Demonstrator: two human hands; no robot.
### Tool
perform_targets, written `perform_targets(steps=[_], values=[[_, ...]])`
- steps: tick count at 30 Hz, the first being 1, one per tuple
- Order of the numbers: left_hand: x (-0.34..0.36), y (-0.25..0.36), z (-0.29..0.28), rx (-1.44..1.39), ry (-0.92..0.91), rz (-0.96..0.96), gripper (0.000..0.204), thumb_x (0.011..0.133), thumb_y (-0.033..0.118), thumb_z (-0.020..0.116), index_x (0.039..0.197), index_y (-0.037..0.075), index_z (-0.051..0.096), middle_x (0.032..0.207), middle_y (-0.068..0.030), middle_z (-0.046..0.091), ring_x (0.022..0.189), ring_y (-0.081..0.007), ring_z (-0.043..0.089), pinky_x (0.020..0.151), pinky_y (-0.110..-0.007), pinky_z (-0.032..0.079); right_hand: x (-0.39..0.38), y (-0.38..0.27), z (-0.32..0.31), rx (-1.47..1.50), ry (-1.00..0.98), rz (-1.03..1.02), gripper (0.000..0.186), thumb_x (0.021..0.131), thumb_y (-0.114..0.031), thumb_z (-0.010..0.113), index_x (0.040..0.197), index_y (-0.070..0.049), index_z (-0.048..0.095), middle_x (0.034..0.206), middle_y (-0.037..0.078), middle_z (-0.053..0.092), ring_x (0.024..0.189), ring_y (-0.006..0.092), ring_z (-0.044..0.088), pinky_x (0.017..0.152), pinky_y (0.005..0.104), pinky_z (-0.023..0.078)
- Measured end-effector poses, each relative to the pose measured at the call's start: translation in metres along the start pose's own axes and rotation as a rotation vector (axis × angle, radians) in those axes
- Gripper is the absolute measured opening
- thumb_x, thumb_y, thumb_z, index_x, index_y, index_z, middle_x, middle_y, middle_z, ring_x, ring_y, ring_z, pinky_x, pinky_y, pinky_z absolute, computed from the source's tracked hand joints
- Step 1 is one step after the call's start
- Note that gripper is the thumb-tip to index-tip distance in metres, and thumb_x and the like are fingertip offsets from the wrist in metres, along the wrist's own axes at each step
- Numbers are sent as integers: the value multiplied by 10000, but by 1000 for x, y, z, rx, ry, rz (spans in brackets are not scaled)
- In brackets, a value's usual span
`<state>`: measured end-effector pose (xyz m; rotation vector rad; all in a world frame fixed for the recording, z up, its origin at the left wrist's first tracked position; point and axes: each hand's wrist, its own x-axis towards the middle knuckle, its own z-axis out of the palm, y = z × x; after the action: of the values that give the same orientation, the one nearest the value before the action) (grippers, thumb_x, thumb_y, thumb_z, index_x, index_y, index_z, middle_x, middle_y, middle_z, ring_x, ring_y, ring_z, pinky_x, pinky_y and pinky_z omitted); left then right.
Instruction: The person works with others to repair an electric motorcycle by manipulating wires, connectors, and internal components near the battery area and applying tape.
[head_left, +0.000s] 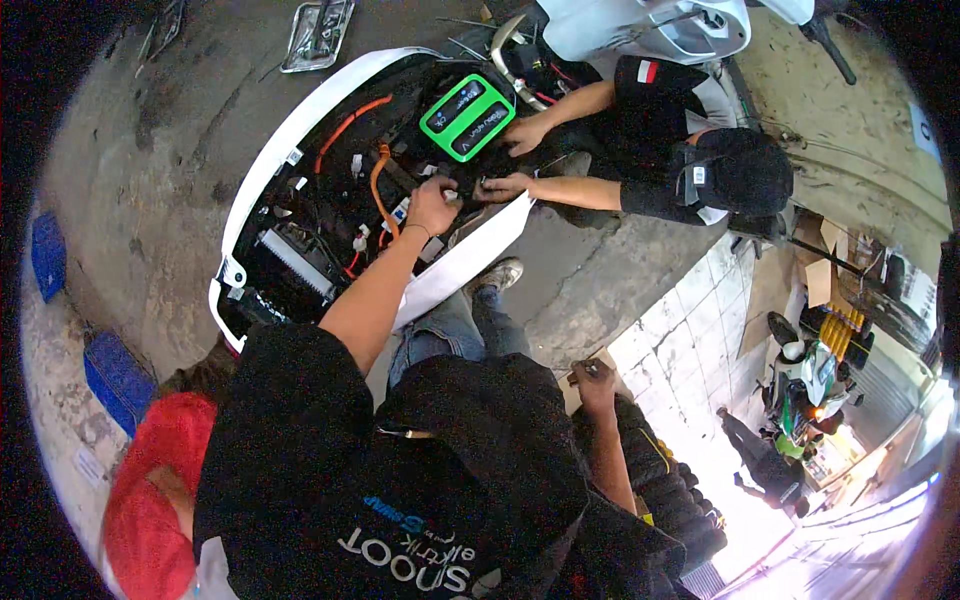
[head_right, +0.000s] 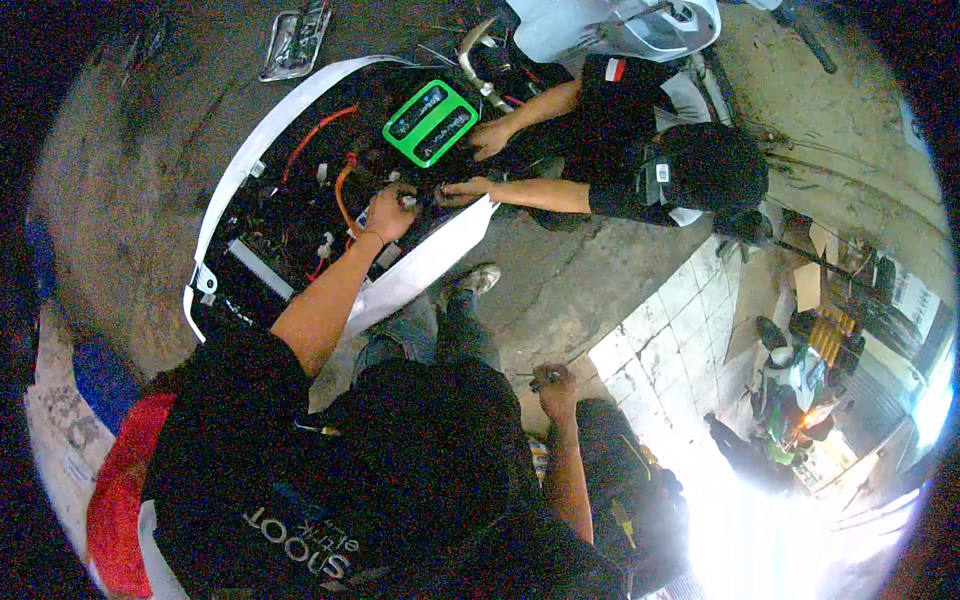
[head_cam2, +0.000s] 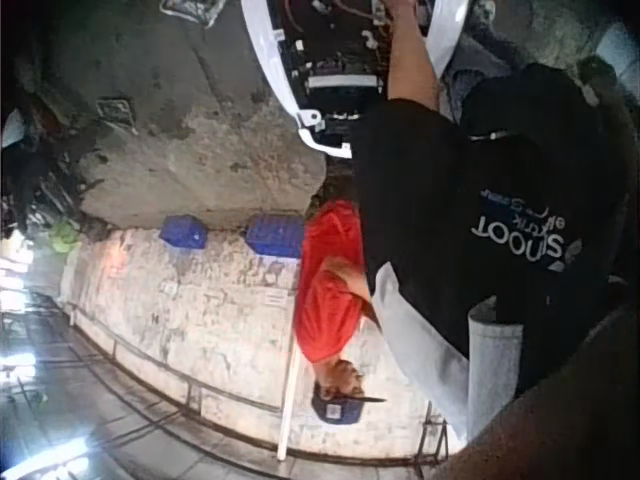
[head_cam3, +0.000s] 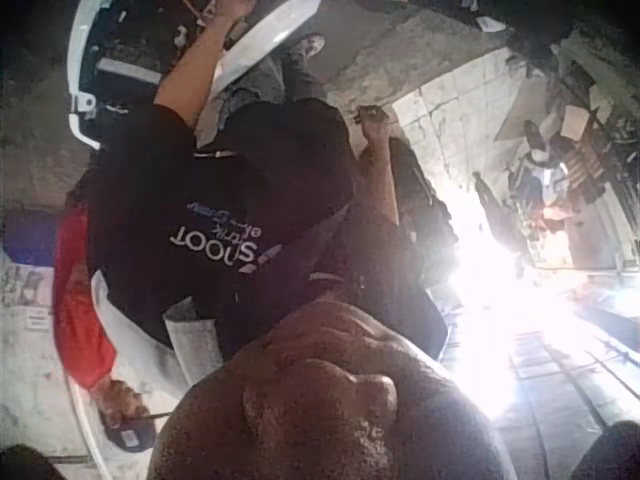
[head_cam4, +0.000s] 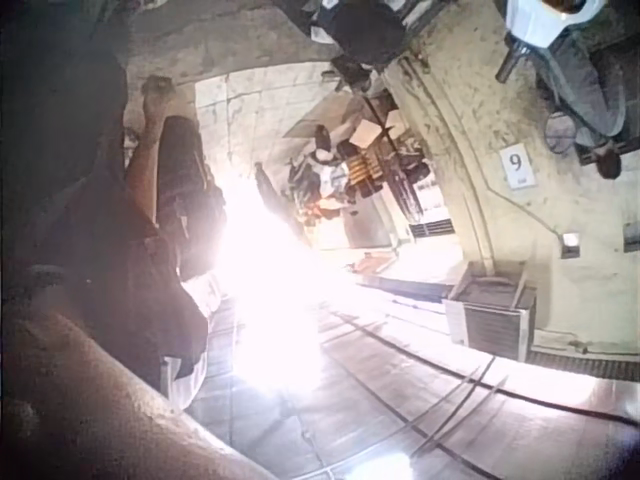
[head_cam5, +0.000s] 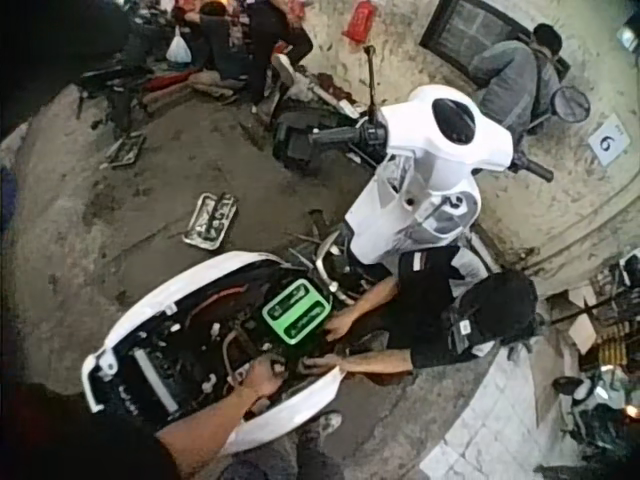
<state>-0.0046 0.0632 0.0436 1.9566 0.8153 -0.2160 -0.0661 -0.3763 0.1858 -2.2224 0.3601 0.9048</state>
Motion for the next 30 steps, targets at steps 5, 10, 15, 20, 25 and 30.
perform_targets(steps=[5,10,15,20,25,30], values=[[-5,14,-3,36,-18,34,330,687,162,758,994,78,671,902,-162,664,854,-320,648,783,-389,518,34,-72,-12,-356,210,-398,122,776,-71,676,813,17,600,709,102,633,647,163,596,610,312,475],[-6,-2,-1,49,92,149,287,681,157,751,911,35,630,906,-207,653,881,-378,633,788,-425,512,84,-185,7,-122,133,-462,182,745,-85,696,888,-4,619,715,74,595,643,142,498,615,296,442],[-3,7,-3,161,54,133,314,745,221,718,940,8,596,895,-229,638,874,-411,621,784,-463,504,164,-262,29,-200,49,-735,156,795,-70,669,885,40,604,861,98,683,684,118,562,645,274,449],[10,-14,15,129,80,300,285,817,254,686,905,-3,598,841,-218,633,785,-384,635,703,-457,509,285,-269,67,-398,-56,-762,249,848,-177,637,962,42,663,899,175,679,816,193,622,780,315,482],[7,-1,8,93,95,160,289,857,279,677,879,-5,629,841,-205,646,706,-325,648,644,-398,514,380,-258,117,-757,-606,-771,268,889,-166,583,1061,23,663,1007,170,682,913,208,632,842,319,480],[4,-5,3,198,92,176,247,859,225,684,943,-5,650,868,-181,665,734,-302,656,669,-368,516,379,-234,160,-777,-1180,-541,270,914,-149,566,1115,8,654,1069,137,683,955,180,637,850,302,484]])
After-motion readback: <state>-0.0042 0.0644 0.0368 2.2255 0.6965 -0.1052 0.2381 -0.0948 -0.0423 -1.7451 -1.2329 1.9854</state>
